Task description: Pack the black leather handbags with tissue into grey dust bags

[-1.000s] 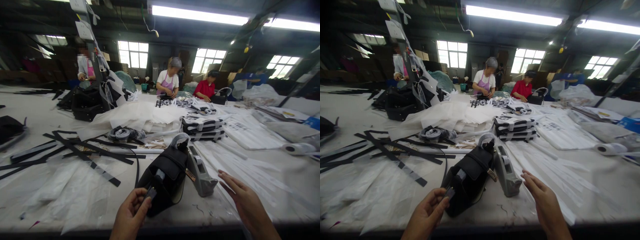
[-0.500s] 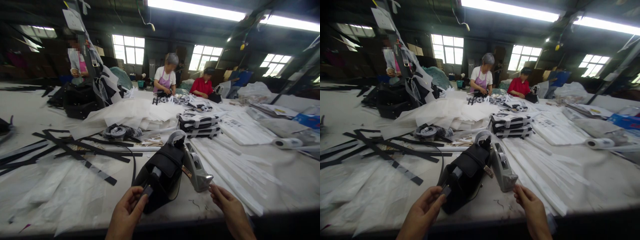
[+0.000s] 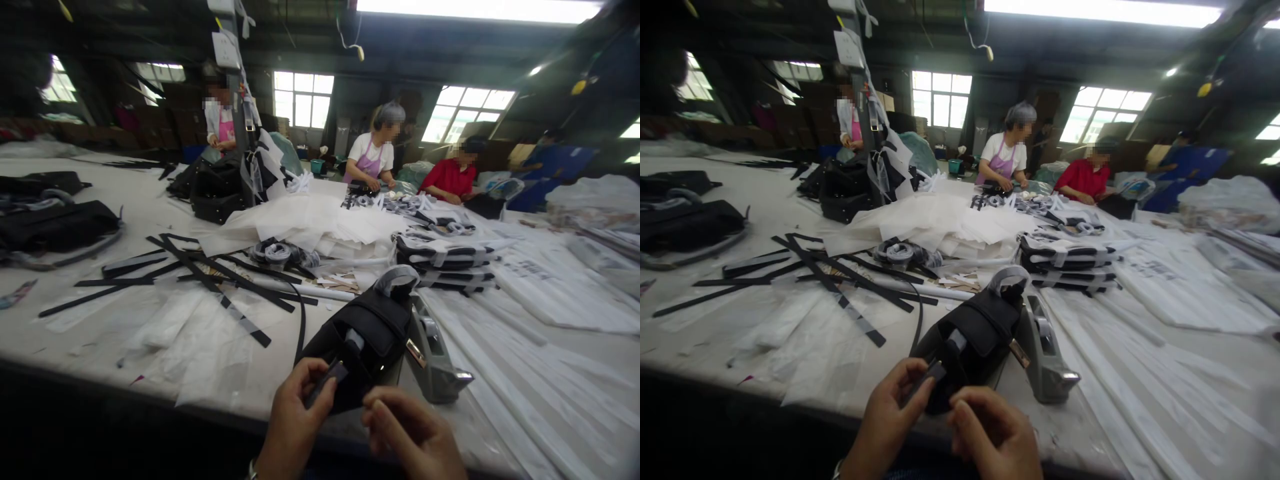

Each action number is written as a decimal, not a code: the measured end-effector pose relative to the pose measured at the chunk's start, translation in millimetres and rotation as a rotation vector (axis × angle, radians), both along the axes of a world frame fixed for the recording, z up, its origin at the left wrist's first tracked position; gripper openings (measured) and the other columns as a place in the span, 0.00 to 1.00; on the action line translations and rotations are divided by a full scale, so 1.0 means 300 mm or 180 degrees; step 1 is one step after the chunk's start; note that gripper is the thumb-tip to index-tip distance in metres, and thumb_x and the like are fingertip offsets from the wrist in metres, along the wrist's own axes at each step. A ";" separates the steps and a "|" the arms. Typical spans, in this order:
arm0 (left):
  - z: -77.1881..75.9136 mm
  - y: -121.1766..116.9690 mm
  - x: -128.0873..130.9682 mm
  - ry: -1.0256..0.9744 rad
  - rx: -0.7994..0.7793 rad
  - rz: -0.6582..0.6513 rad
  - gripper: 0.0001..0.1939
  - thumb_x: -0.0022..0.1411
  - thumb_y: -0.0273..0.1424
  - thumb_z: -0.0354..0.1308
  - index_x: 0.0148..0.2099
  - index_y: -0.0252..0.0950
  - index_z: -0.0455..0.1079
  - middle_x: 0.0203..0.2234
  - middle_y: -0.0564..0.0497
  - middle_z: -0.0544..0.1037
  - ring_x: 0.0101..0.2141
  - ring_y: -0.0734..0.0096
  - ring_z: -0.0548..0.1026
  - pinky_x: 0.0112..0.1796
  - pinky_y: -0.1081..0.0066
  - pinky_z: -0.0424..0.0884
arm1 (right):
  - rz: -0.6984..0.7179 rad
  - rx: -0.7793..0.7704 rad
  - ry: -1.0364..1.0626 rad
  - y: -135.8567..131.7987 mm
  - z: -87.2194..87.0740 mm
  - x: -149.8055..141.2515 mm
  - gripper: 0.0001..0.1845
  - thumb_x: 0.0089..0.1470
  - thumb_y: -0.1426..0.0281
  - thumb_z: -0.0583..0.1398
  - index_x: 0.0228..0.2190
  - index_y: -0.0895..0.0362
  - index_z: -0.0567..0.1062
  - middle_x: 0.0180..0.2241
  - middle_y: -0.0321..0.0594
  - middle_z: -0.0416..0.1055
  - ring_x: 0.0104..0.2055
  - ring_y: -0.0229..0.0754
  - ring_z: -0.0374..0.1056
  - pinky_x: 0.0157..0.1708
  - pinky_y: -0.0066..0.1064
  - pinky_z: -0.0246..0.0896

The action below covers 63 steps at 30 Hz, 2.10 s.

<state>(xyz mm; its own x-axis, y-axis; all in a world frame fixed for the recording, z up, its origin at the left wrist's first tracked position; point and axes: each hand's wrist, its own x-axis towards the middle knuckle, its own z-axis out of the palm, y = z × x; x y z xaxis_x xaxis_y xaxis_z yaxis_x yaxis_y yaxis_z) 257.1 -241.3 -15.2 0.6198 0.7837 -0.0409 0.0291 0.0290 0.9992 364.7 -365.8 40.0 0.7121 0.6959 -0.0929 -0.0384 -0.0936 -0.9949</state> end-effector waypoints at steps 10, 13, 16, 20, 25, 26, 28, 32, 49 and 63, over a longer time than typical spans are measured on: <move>0.017 0.006 -0.005 -0.0110 0.0312 -0.0054 0.07 0.62 0.35 0.59 0.40 0.37 0.72 0.34 0.49 0.79 0.36 0.64 0.78 0.38 0.71 0.72 | 0.0061 -0.0959 -0.1581 0.143 0.021 -0.029 0.23 0.53 0.49 0.59 0.21 0.54 0.78 0.15 0.33 0.70 0.16 0.36 0.66 0.19 0.24 0.58; 0.006 0.009 -0.008 -0.0130 0.0301 0.0004 0.09 0.62 0.34 0.59 0.43 0.38 0.71 0.32 0.49 0.79 0.35 0.65 0.78 0.37 0.72 0.72 | -0.0036 -0.1044 -0.1786 0.153 0.023 -0.033 0.25 0.54 0.49 0.59 0.19 0.54 0.76 0.13 0.32 0.69 0.15 0.36 0.65 0.18 0.24 0.58; -0.010 0.006 -0.014 -0.0145 0.0548 0.0193 0.17 0.60 0.32 0.60 0.52 0.41 0.69 0.31 0.52 0.79 0.33 0.66 0.78 0.37 0.71 0.73 | -0.0052 -0.1108 -0.1871 0.161 0.026 -0.035 0.25 0.54 0.48 0.58 0.18 0.54 0.75 0.12 0.32 0.68 0.14 0.37 0.64 0.18 0.25 0.58; -0.023 0.003 -0.018 -0.0238 0.1054 0.0264 0.15 0.61 0.31 0.60 0.51 0.46 0.74 0.39 0.51 0.81 0.38 0.64 0.79 0.43 0.71 0.73 | -0.0001 -0.1163 -0.1940 0.163 0.023 -0.032 0.24 0.54 0.49 0.58 0.18 0.54 0.76 0.12 0.32 0.69 0.14 0.37 0.65 0.17 0.25 0.56; -0.019 0.000 -0.016 -0.0256 0.1167 0.0258 0.12 0.62 0.31 0.60 0.48 0.45 0.76 0.41 0.50 0.82 0.40 0.63 0.79 0.43 0.71 0.73 | 0.0099 -0.1168 -0.1878 0.158 0.023 -0.026 0.23 0.55 0.50 0.58 0.19 0.54 0.76 0.13 0.32 0.69 0.16 0.37 0.66 0.18 0.25 0.56; -0.018 -0.001 -0.016 -0.0229 0.1162 0.0286 0.12 0.62 0.31 0.60 0.47 0.45 0.76 0.40 0.50 0.82 0.40 0.63 0.79 0.43 0.71 0.74 | 0.0124 -0.1169 -0.1875 0.157 0.024 -0.024 0.23 0.55 0.51 0.58 0.20 0.54 0.76 0.13 0.32 0.70 0.16 0.37 0.67 0.19 0.25 0.57; -0.017 -0.003 -0.017 -0.0173 0.1151 0.0354 0.13 0.61 0.32 0.61 0.49 0.44 0.76 0.41 0.50 0.82 0.39 0.63 0.80 0.43 0.70 0.74 | 0.0171 -0.1168 -0.1853 0.156 0.026 -0.022 0.23 0.55 0.51 0.58 0.20 0.54 0.77 0.14 0.32 0.70 0.16 0.37 0.67 0.19 0.24 0.57; -0.021 -0.004 -0.022 -0.0208 0.1285 0.0312 0.15 0.62 0.31 0.60 0.51 0.45 0.75 0.40 0.50 0.82 0.39 0.63 0.80 0.43 0.71 0.74 | 0.0191 -0.1126 -0.1795 0.155 0.023 -0.019 0.23 0.55 0.52 0.58 0.20 0.54 0.76 0.15 0.33 0.71 0.16 0.37 0.67 0.19 0.24 0.58; 0.056 0.041 -0.027 -0.0247 -0.1121 -0.0451 0.25 0.53 0.42 0.69 0.49 0.32 0.76 0.32 0.46 0.81 0.23 0.78 0.70 0.22 0.79 0.61 | 0.0809 -0.0776 -0.1060 0.050 -0.044 0.005 0.16 0.60 0.57 0.56 0.41 0.54 0.77 0.31 0.38 0.78 0.25 0.39 0.75 0.28 0.24 0.68; 0.080 0.047 -0.039 -0.0189 -0.1892 -0.0792 0.27 0.51 0.41 0.70 0.50 0.31 0.74 0.27 0.50 0.76 0.15 0.89 0.56 0.17 0.79 0.42 | -0.0074 -0.0150 -0.1512 0.077 -0.122 -0.056 0.09 0.60 0.64 0.54 0.43 0.50 0.63 0.29 0.35 0.80 0.31 0.42 0.78 0.30 0.27 0.70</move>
